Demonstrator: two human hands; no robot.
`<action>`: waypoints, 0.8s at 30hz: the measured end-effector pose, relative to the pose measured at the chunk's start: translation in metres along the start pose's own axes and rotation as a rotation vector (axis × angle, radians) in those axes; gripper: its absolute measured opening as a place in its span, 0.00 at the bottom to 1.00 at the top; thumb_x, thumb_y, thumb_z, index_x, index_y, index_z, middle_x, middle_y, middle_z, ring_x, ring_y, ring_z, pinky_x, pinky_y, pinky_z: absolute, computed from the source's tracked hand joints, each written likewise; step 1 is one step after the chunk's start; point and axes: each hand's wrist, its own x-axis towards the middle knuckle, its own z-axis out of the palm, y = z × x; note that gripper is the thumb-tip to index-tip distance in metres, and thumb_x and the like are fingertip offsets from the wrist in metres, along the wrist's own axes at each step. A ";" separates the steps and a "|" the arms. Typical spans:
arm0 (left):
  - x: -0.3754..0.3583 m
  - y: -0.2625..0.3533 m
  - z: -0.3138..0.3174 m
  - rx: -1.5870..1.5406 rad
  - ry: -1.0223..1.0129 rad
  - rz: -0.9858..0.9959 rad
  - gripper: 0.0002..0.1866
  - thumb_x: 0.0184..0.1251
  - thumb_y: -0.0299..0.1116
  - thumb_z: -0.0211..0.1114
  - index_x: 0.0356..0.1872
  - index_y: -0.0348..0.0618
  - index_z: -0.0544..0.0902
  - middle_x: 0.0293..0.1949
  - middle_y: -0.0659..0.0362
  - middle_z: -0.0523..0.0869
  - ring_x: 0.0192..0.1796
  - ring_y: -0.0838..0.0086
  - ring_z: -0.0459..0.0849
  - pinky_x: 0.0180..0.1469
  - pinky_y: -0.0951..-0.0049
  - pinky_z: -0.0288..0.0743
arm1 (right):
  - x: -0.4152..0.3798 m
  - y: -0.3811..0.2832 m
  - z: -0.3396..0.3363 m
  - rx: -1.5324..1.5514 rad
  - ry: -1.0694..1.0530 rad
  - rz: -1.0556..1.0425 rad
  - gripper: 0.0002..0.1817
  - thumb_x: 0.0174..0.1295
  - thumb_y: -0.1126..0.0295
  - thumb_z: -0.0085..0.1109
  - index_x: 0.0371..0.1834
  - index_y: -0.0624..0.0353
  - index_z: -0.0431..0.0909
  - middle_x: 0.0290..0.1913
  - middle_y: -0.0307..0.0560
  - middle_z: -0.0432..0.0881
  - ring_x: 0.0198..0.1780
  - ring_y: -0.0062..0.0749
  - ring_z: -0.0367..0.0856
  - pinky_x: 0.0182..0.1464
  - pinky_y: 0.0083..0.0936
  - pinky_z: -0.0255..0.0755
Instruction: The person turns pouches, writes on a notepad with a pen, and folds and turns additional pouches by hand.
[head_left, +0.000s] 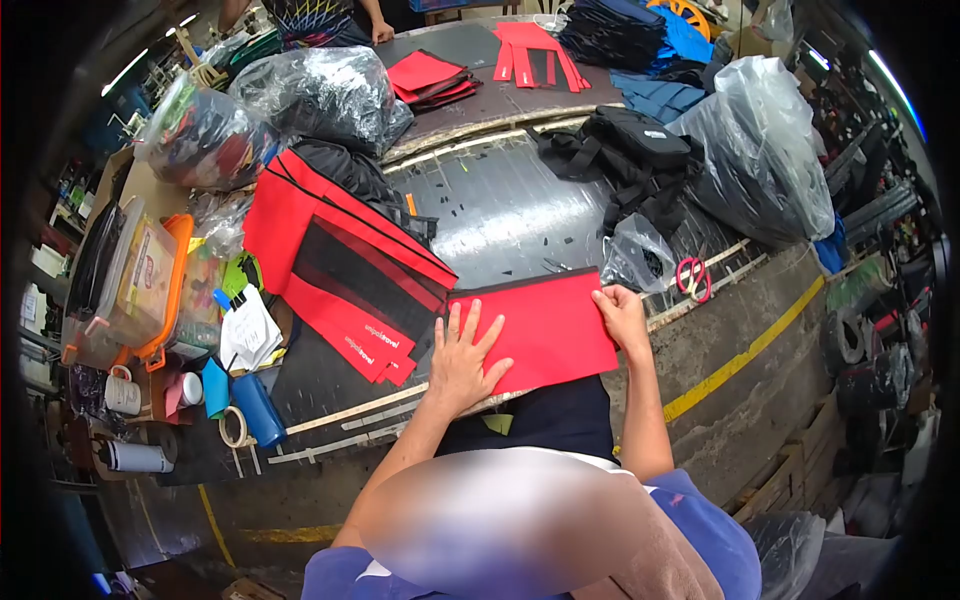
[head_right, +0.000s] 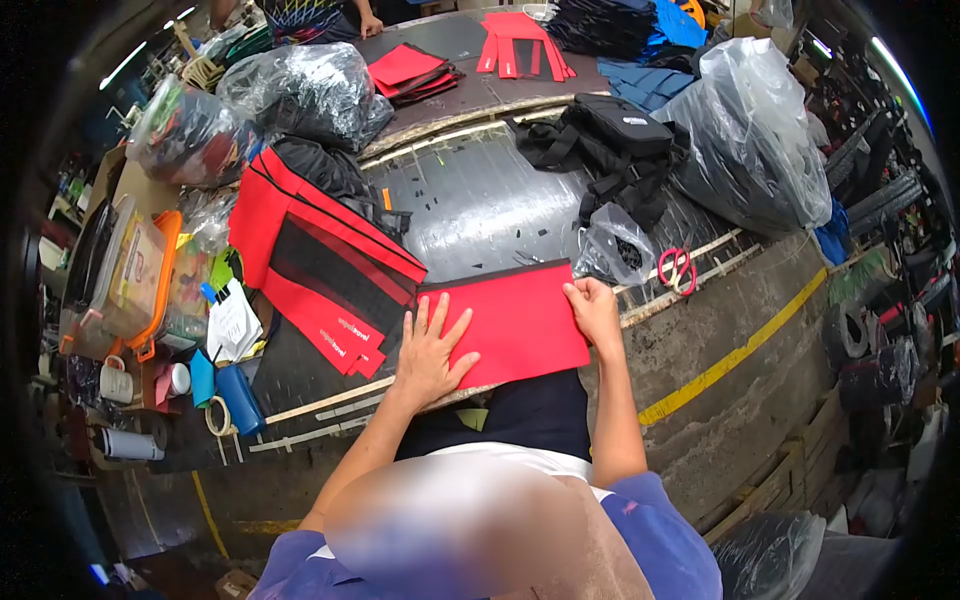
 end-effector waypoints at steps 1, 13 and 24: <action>0.003 -0.001 -0.001 -0.002 0.006 0.006 0.40 0.74 0.62 0.65 0.81 0.57 0.73 0.85 0.42 0.61 0.85 0.36 0.56 0.81 0.26 0.51 | -0.006 -0.012 -0.005 0.142 -0.081 0.115 0.18 0.77 0.61 0.67 0.53 0.69 0.86 0.40 0.45 0.93 0.34 0.23 0.88 0.38 0.26 0.80; -0.010 0.011 -0.040 -0.289 0.363 0.001 0.41 0.66 0.50 0.75 0.77 0.44 0.75 0.73 0.43 0.76 0.77 0.39 0.70 0.78 0.36 0.61 | -0.045 -0.133 -0.062 0.624 -0.369 -0.042 0.16 0.82 0.66 0.60 0.60 0.68 0.84 0.51 0.44 0.92 0.47 0.22 0.90 0.51 0.24 0.84; -0.049 0.005 -0.007 -0.217 0.281 -0.113 0.32 0.65 0.42 0.76 0.69 0.42 0.81 0.67 0.45 0.80 0.74 0.49 0.75 0.75 0.44 0.62 | 0.108 -0.281 -0.022 0.592 -0.111 -0.525 0.14 0.83 0.63 0.58 0.52 0.65 0.85 0.41 0.37 0.89 0.38 0.16 0.84 0.43 0.21 0.78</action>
